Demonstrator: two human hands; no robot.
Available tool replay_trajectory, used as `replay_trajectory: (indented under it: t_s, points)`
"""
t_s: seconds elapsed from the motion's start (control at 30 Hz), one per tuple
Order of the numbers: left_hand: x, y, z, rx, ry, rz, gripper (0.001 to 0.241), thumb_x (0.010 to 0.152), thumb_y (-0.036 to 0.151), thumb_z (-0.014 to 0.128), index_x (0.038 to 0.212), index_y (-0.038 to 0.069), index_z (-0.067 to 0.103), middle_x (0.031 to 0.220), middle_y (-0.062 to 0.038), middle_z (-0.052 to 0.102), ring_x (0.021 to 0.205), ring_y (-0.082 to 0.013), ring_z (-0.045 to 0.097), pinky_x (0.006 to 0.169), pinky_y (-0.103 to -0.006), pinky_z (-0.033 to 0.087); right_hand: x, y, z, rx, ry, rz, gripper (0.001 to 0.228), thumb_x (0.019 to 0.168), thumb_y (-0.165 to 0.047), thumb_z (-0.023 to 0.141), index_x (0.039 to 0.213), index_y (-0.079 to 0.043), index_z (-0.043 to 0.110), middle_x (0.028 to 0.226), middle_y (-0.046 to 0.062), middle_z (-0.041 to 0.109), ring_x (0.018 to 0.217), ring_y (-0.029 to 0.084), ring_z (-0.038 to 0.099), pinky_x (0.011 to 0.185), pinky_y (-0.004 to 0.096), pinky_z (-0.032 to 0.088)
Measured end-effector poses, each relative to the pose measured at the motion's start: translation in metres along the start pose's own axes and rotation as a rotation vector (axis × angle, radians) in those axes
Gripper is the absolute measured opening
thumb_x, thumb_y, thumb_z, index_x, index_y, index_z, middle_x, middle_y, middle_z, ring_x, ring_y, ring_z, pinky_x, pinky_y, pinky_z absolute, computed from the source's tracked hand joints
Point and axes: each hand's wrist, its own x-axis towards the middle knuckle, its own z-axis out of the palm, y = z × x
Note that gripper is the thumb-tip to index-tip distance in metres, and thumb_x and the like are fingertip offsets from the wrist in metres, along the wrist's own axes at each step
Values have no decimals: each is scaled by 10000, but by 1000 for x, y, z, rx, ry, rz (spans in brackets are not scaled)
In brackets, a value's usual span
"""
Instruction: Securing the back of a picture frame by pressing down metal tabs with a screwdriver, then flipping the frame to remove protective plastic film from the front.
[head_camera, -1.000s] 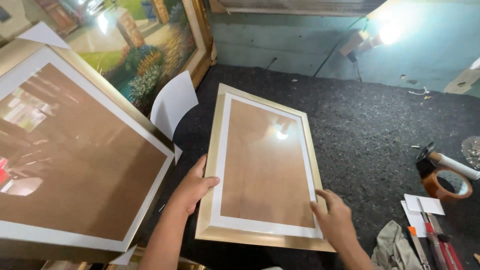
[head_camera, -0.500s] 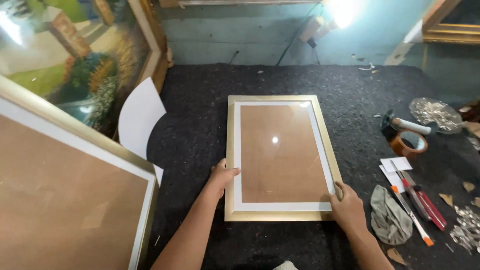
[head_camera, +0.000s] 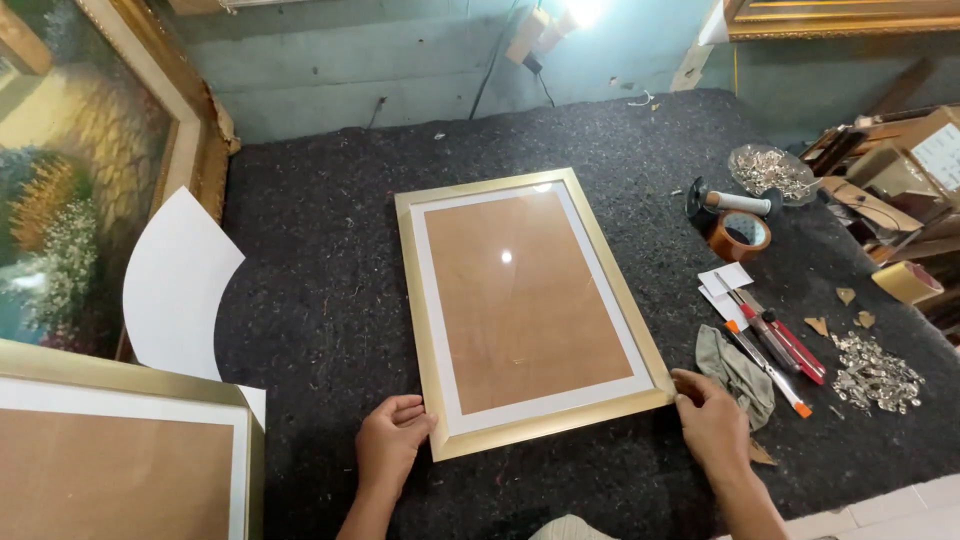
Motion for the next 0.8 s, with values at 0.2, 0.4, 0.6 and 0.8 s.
replay_trajectory:
  t_s: [0.2, 0.4, 0.6, 0.8]
  points:
    - [-6, 8, 2, 160, 125, 6, 250, 639, 163, 716, 871, 111, 642, 804, -6, 722, 740, -132, 657, 690, -271, 483, 13, 3, -7, -55, -22, -79, 350, 700, -114, 617, 1041, -187, 654, 933, -16, 704, 908, 106, 639, 878, 237, 429]
    - [-17, 10, 8, -47, 183, -104, 340, 599, 115, 694, 929, 63, 631, 818, -61, 711, 720, -163, 641, 643, -287, 471, 8, -18, -29, -98, -80, -59, 287, 669, -198, 642, 952, -187, 688, 824, -18, 724, 826, 102, 655, 823, 227, 453]
    - [-33, 23, 14, -97, 212, -219, 291, 714, 85, 683, 994, 44, 613, 866, -89, 687, 739, -187, 629, 648, -307, 512, 15, -26, -27, -35, -198, -47, 226, 699, -207, 672, 923, -194, 698, 807, -26, 722, 791, 85, 652, 713, 238, 452]
    - [-46, 13, 20, 19, 245, -147, 344, 718, 269, 618, 1032, 128, 624, 988, -20, 667, 884, -176, 625, 728, -308, 486, 10, -37, -9, -21, -286, -156, 216, 705, -219, 618, 909, -213, 689, 779, -35, 714, 777, 81, 657, 686, 247, 460]
